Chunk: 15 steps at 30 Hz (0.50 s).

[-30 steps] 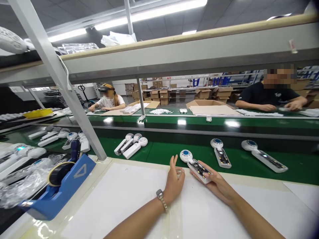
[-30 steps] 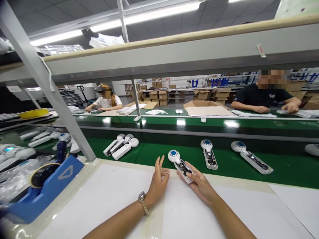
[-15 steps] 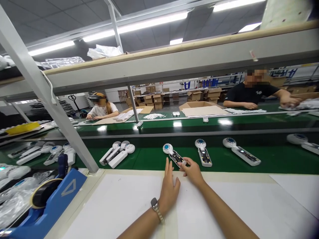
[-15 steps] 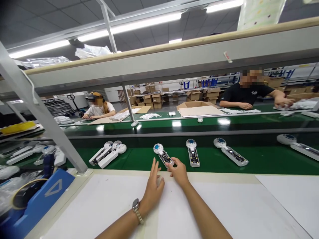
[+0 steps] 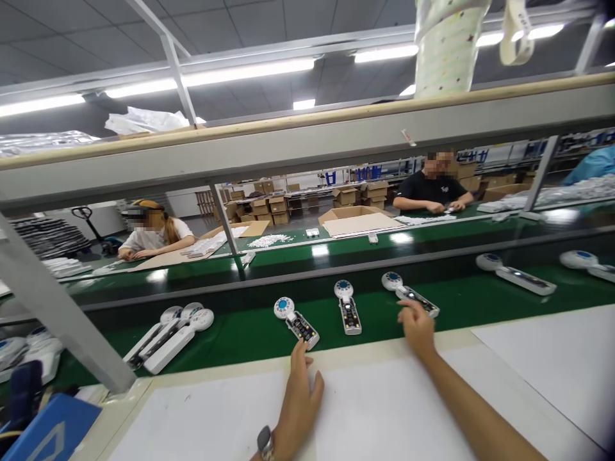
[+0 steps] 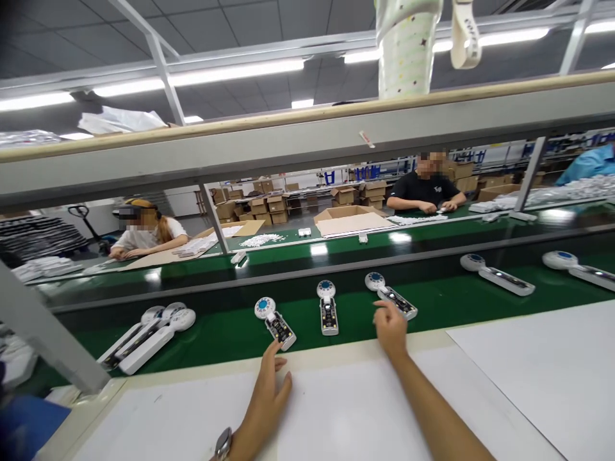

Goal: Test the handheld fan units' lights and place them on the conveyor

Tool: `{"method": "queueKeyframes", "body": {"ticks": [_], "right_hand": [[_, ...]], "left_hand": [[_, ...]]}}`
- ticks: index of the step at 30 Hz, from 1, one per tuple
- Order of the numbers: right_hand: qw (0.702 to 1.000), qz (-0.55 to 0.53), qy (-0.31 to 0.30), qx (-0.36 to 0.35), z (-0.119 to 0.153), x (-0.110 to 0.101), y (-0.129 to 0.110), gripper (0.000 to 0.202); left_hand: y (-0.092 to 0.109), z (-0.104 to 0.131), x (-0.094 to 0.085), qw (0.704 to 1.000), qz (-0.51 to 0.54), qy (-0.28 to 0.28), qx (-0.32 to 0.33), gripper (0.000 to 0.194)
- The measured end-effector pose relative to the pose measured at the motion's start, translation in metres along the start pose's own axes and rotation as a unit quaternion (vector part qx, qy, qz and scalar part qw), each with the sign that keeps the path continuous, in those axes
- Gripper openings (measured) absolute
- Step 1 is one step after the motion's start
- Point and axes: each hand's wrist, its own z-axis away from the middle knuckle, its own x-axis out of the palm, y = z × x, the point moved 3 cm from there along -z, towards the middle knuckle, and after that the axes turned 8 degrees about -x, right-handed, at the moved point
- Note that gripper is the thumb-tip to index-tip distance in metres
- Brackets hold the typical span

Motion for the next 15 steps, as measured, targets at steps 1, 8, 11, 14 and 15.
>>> {"method": "queueKeyframes", "body": {"ticks": [1,8,11,14,15], "right_hand": [[0.998,0.034,0.049,0.019,-0.012,-0.016,0.011,0.038],[0.986,0.149,0.037,0.072,-0.044,-0.042,0.049,0.037],[0.985,0.159,-0.035,0.053,-0.04,-0.024,0.046,0.035],[0.986,0.146,-0.068,0.039,-0.035,-0.013,0.04,0.034],[0.987,0.133,-0.077,0.04,-0.034,-0.011,0.038,0.033]], "left_hand": [[0.002,0.002,0.001,1.0,-0.005,0.011,0.013,0.05],[0.009,0.007,0.005,0.999,0.0,0.046,0.024,0.053],[0.002,0.004,0.006,0.998,0.0,0.048,0.031,0.052],[-0.003,-0.004,0.009,0.997,-0.025,0.047,0.062,0.046],[-0.002,-0.009,0.011,0.996,-0.036,0.044,0.066,0.045]]}}
